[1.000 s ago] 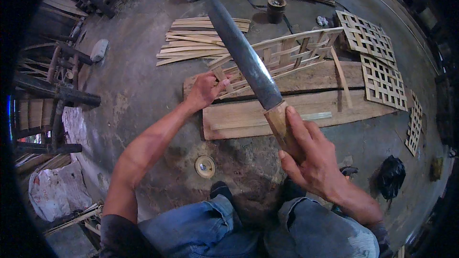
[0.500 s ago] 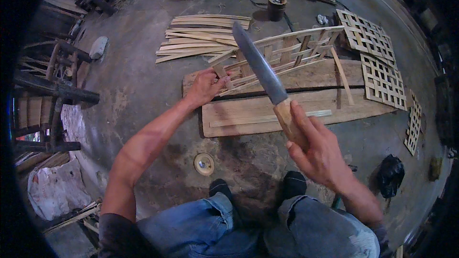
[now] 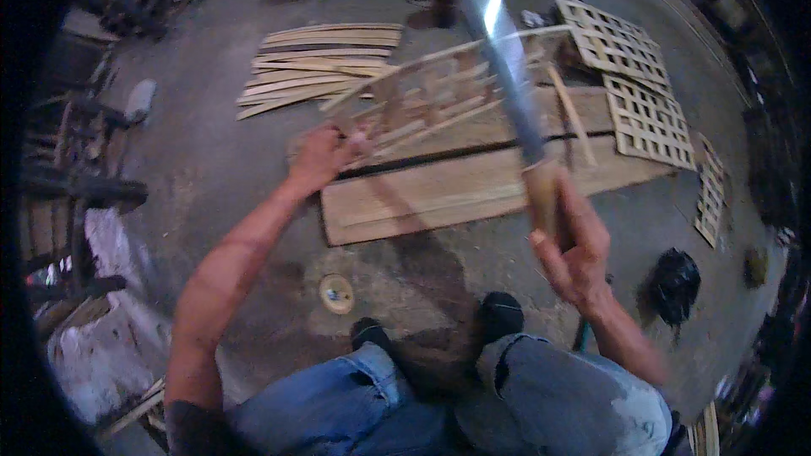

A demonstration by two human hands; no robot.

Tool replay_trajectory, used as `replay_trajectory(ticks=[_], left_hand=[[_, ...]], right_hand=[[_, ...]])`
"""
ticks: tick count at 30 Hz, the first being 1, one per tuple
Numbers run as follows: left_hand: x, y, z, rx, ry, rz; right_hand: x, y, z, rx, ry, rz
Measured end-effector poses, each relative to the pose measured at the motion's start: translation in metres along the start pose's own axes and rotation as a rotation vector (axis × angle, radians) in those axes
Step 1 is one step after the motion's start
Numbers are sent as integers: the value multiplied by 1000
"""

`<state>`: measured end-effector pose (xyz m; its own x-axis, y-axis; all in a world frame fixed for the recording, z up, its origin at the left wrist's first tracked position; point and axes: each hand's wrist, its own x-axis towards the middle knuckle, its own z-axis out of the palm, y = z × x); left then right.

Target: The person assembles a wooden lattice by placing thin wooden strips into a grid pattern and securing them with a hammer and nails. They adjust the strips and use a metal bar to align the lattice.

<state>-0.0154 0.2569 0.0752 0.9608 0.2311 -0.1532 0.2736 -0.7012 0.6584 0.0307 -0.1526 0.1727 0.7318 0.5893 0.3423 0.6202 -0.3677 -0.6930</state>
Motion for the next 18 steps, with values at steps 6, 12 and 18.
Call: replay_trajectory(ticks=[6, 12, 18], left_hand=[[-2, 31, 11, -31, 31, 132], [-6, 21, 8, 9, 42, 202], [-23, 42, 0, -83, 54, 193]], right_hand=[[-72, 170, -98, -118, 318, 460], [-89, 255, -86, 56, 116, 595], [-29, 210, -61, -883, 271, 307]])
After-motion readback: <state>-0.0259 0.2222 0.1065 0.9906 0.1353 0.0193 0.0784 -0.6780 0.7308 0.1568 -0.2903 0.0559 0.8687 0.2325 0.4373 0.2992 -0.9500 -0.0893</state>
